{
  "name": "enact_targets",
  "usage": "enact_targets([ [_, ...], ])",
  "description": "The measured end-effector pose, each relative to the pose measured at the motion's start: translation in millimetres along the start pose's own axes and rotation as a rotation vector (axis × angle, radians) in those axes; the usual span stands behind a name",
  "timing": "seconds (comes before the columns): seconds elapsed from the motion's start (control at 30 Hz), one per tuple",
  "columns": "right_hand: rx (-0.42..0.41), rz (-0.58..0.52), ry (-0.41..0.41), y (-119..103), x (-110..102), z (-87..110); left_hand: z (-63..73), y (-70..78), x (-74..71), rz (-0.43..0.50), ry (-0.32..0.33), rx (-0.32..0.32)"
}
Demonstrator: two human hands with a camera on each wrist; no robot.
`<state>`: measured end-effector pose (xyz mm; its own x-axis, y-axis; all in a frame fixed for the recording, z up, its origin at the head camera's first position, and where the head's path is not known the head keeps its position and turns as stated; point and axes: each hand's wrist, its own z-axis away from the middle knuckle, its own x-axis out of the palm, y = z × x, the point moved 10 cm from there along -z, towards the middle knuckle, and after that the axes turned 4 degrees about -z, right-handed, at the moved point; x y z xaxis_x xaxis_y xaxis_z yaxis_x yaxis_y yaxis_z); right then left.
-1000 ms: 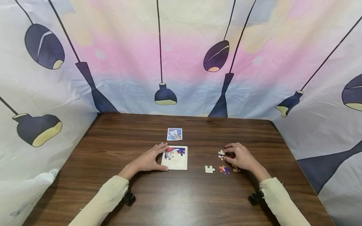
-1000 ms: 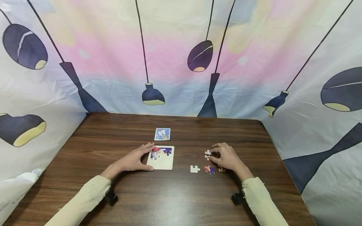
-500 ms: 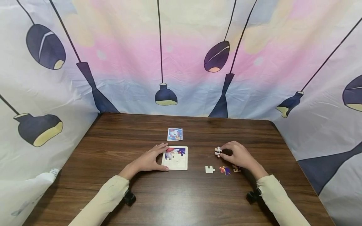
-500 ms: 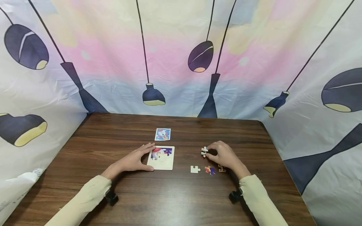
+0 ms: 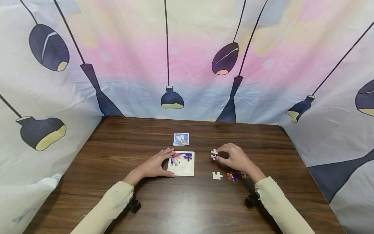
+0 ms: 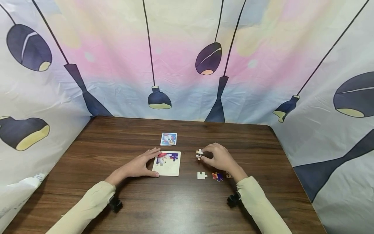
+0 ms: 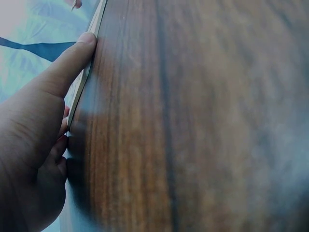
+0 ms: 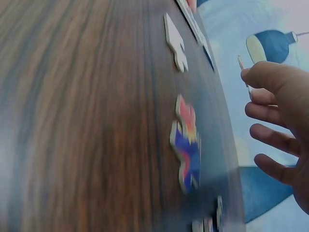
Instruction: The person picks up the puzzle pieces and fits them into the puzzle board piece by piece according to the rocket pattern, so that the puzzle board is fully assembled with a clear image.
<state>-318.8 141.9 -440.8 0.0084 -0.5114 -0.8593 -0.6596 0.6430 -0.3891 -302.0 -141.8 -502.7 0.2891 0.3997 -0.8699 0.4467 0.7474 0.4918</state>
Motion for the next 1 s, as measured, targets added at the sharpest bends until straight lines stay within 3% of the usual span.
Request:
enact_targets([
  [0.5,-0.036,-0.028,-0.048,-38.4,31.9,-32.8,-1.1,1.6,-0.1,0.001,0.006,0.002],
  [1.0,-0.095,-0.029,-0.102,-73.5,66.1,-53.6,-0.3,-1.0,0.4,-0.008,0.002,-0.008],
])
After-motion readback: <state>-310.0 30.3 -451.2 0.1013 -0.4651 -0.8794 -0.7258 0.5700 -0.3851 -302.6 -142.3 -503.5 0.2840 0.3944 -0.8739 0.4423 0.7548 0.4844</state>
